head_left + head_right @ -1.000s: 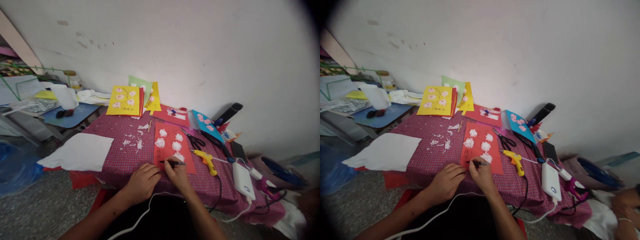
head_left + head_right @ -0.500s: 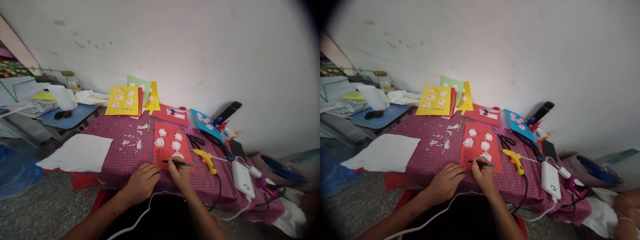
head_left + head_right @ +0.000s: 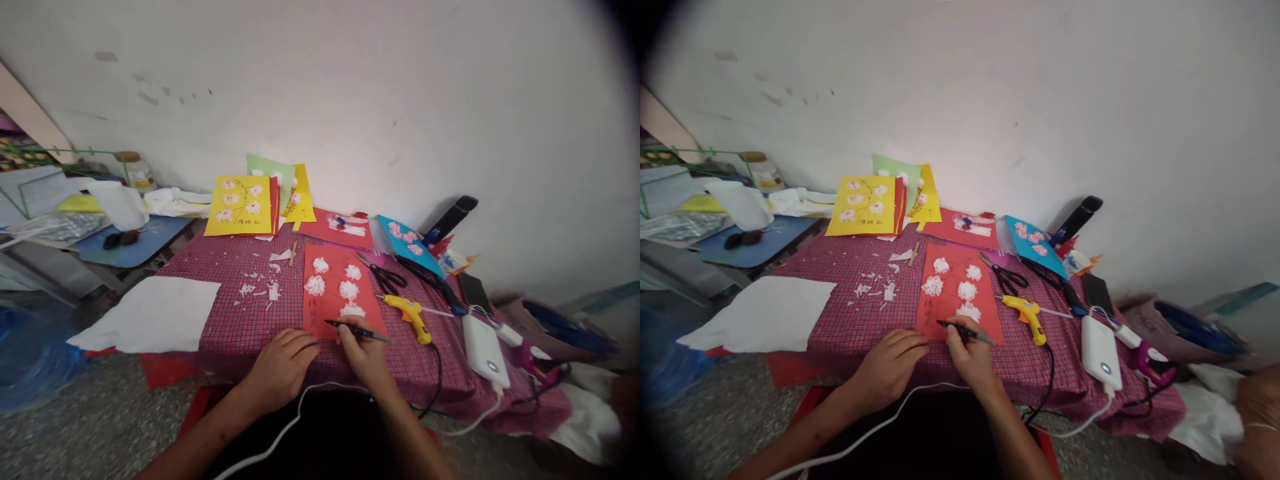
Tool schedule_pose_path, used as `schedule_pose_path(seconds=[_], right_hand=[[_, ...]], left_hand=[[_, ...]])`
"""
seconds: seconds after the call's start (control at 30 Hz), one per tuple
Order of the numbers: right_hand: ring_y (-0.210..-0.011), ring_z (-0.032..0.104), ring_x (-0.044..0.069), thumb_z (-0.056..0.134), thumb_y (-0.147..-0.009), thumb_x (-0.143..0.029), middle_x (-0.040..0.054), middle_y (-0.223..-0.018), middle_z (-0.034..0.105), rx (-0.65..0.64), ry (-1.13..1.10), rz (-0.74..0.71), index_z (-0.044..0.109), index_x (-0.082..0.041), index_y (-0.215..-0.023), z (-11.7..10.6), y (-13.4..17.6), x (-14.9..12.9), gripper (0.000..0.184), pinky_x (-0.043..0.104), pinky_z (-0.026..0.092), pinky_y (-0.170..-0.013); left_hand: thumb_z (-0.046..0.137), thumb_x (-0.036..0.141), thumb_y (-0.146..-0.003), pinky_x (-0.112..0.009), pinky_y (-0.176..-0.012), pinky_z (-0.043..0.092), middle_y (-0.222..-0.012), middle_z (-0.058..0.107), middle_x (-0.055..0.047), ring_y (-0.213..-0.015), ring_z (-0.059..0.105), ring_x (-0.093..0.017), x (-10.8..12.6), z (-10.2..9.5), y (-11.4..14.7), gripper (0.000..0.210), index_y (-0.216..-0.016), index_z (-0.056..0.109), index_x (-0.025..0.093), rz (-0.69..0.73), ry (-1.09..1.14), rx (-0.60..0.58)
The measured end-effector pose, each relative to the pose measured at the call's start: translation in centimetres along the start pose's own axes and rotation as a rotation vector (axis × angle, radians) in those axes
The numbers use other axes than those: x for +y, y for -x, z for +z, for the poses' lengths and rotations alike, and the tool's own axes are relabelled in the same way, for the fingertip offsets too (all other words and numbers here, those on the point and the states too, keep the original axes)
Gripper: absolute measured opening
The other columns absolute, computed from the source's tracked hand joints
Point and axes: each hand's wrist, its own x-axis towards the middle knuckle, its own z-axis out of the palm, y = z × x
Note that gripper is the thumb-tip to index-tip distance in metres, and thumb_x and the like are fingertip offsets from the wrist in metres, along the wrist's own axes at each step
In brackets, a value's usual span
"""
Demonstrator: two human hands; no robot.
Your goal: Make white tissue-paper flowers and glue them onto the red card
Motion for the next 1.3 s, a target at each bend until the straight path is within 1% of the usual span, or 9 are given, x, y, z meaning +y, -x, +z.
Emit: schedule_pose_path(seconds=[0.13, 0.23, 0.3, 0.4, 0.53, 0.7, 0.9, 1.07, 1.3], right_hand=[[-0.059, 0.063, 0.018, 0.060, -0.094, -0.035, 0.0009, -0.070, 0.066, 0.076, -0.153, 0.035, 0.067, -0.021, -0.098, 0.2, 0.4, -0.1, 0.016, 0.030, 0.052, -0.057], [-0.058, 0.064, 0.017, 0.063, -0.092, -0.035, 0.0009, -0.070, 0.067, 0.116, -0.270, 0.048, 0.066, -0.021, -0.098, 0.4, 0.7, -0.9, 0.015, 0.029, 0.053, -0.056], [-0.057, 0.064, 0.017, 0.064, -0.092, -0.034, 0.0009, -0.068, 0.067, 0.104, -0.335, 0.044, 0.066, -0.021, -0.097, 0.6, 1.1, -1.4, 0.014, 0.029, 0.052, -0.055], [-0.056, 0.063, 0.016, 0.063, -0.093, -0.033, 0.0010, -0.068, 0.067, 0.047, -0.408, 0.050, 0.066, -0.021, -0.096, 1.3, 1.5, -2.0, 0.013, 0.028, 0.051, -0.055], [-0.055, 0.062, 0.015, 0.065, -0.092, -0.035, 0.0007, -0.068, 0.067, 0.011, -0.444, 0.066, 0.065, -0.021, -0.092, 2.3, 1.8, -2.3, 0.014, 0.027, 0.051, -0.053], [-0.053, 0.063, 0.015, 0.065, -0.091, -0.037, -0.0006, -0.064, 0.066, -0.009, -0.428, 0.076, 0.065, -0.021, -0.091, 2.5, 1.7, -2.5, 0.015, 0.026, 0.051, -0.052], [-0.049, 0.061, 0.015, 0.067, -0.087, -0.035, -0.0033, -0.058, 0.062, -0.097, -0.417, 0.143, 0.065, -0.021, -0.089, 3.0, 1.5, -3.0, 0.014, 0.025, 0.049, -0.050], [-0.049, 0.060, 0.014, 0.067, -0.087, -0.036, -0.0035, -0.060, 0.063, -0.132, -0.448, 0.186, 0.066, -0.021, -0.090, 3.6, 1.6, -2.6, 0.016, 0.026, 0.049, -0.051], [-0.051, 0.061, 0.013, 0.070, -0.087, -0.042, -0.0005, -0.067, 0.069, -0.126, -0.553, 0.251, 0.066, -0.019, -0.090, 3.6, 1.1, -1.6, 0.024, 0.025, 0.048, -0.051]], left_hand=[[0.042, 0.013, -0.098, -0.039, -0.086, 0.057, -0.109, 0.071, -0.010, -0.096, 0.067, -0.022, -0.3, -0.7, -0.5, 0.035, -0.127, 0.061, 0.017, -0.107, 0.019, 0.005], [0.040, 0.019, -0.102, -0.039, -0.085, 0.057, -0.113, 0.072, -0.010, -0.098, 0.069, -0.022, -0.8, -1.2, -1.4, 0.035, -0.134, 0.055, 0.019, -0.212, 0.028, -0.016], [0.042, 0.020, -0.101, -0.039, -0.086, 0.057, -0.115, 0.072, -0.010, -0.100, 0.070, -0.023, -1.1, -1.2, -2.0, 0.036, -0.135, 0.052, 0.019, -0.255, 0.036, -0.025], [0.045, 0.018, -0.098, -0.037, -0.081, 0.057, -0.108, 0.074, -0.009, -0.092, 0.072, -0.022, -1.5, -0.9, -2.3, 0.036, -0.134, 0.052, 0.020, -0.286, 0.031, -0.021], [0.046, 0.015, -0.095, -0.035, -0.078, 0.056, -0.099, 0.074, -0.006, -0.086, 0.071, -0.021, -1.8, -0.6, -1.9, 0.038, -0.133, 0.051, 0.020, -0.271, 0.036, -0.016], [0.048, 0.013, -0.092, -0.039, -0.080, 0.057, -0.104, 0.074, -0.008, -0.091, 0.072, -0.023, -1.9, -0.5, -1.6, 0.042, -0.133, 0.050, 0.020, -0.255, 0.008, -0.030], [0.049, 0.012, -0.089, -0.042, -0.082, 0.058, -0.112, 0.074, -0.011, -0.096, 0.072, -0.026, -1.9, -0.4, -1.5, 0.046, -0.134, 0.050, 0.018, -0.217, -0.032, -0.069], [0.049, 0.013, -0.090, -0.044, -0.083, 0.058, -0.110, 0.074, -0.011, -0.096, 0.072, -0.026, -2.2, 0.0, -1.1, 0.046, -0.135, 0.049, 0.019, -0.217, -0.043, -0.080], [0.050, 0.014, -0.093, -0.041, -0.090, 0.057, -0.120, 0.070, -0.011, -0.104, 0.070, -0.023, -2.3, -0.6, -0.9, 0.044, -0.136, 0.047, 0.022, -0.246, 0.177, -0.007]])
